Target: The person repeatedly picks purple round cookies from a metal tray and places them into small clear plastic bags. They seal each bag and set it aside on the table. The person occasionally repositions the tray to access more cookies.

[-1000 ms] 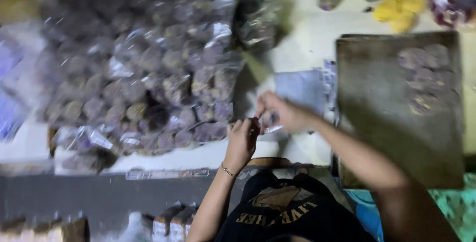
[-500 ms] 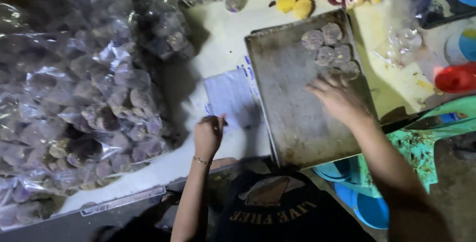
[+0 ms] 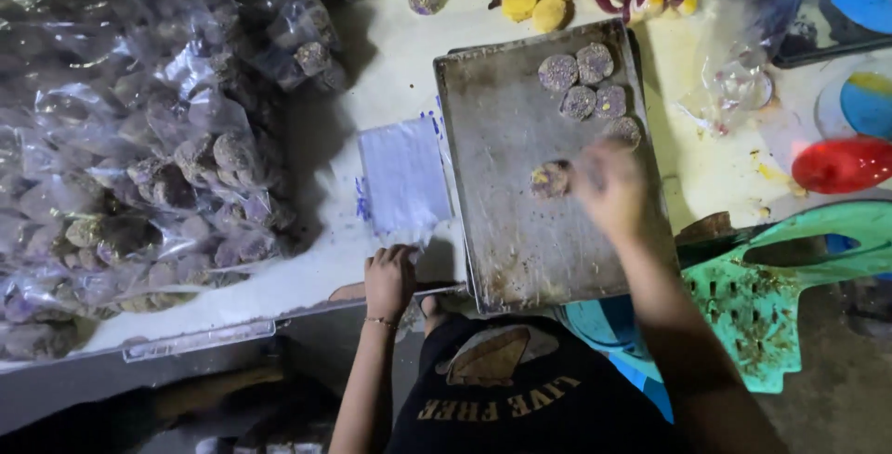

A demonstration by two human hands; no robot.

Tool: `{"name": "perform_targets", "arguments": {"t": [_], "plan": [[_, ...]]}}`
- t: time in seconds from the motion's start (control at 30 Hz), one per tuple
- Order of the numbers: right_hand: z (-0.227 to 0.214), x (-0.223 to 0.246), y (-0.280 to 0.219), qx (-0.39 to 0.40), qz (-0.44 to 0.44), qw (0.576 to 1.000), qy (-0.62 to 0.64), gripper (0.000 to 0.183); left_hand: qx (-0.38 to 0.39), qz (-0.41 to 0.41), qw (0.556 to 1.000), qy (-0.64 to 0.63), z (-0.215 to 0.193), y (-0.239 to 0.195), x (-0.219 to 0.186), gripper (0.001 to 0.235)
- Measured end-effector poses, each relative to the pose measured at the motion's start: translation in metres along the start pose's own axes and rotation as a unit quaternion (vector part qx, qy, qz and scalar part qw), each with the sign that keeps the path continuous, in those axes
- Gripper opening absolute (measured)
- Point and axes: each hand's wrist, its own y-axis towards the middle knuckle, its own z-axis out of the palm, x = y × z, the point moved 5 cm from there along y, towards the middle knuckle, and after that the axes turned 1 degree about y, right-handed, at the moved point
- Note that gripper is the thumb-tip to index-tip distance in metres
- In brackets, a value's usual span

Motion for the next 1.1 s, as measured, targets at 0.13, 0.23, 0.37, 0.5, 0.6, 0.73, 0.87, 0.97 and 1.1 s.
{"name": "perform_targets", "arguments": {"t": [0.13, 0.23, 0.37, 0.5, 0.6, 0.73, 0.87, 0.97, 1.1], "plan": [[-0.027, -0.044, 0.041, 0.074, 0.132, 0.986, -0.077, 0.043, -0.060, 0.006, 0.997, -0.051, -0.004, -0.010, 0.007, 0.039], [-0.067, -0.041, 0.071, 0.168, 0.207, 0.963, 0.032, 0.034, -0.077, -0.015, 0.997, -0.025, 0.016, -0.022, 0.045, 0.030], [-0.025, -0.028, 0.082, -0.057, -0.002, 0.996, 0.063, 0.044, -0.104, -0.047, 0.990, 0.077, -0.029, -0.022, 0.033, 0.030], [0.002, -0.038, 0.091, -0.016, -0.019, 0.999, -0.032, 0.059, -0.088, -0.011, 0.996, 0.020, -0.024, -0.012, 0.052, 0.040], [-0.009, -0.026, 0.089, -0.039, -0.006, 0.997, -0.064, 0.055, -0.133, -0.023, 0.990, 0.032, -0.035, -0.012, 0.064, 0.031], [0.013, 0.003, 0.082, -0.096, 0.045, 0.994, -0.016, 0.062, -0.166, -0.053, 0.985, -0.003, -0.058, 0.007, 0.064, 0.039], [0.017, 0.009, 0.068, -0.071, 0.179, 0.980, -0.042, 0.081, -0.126, 0.014, 0.984, -0.125, -0.090, 0.029, 0.047, 0.033], [-0.021, 0.067, 0.057, -0.102, 0.132, 0.983, 0.078, 0.073, -0.079, -0.002, 0.967, -0.243, -0.128, 0.043, 0.037, 0.039], [-0.011, 0.107, -0.003, -0.067, 0.154, 0.985, 0.035, 0.082, -0.008, -0.006, 0.932, -0.361, -0.124, 0.056, 0.041, 0.043]]}}
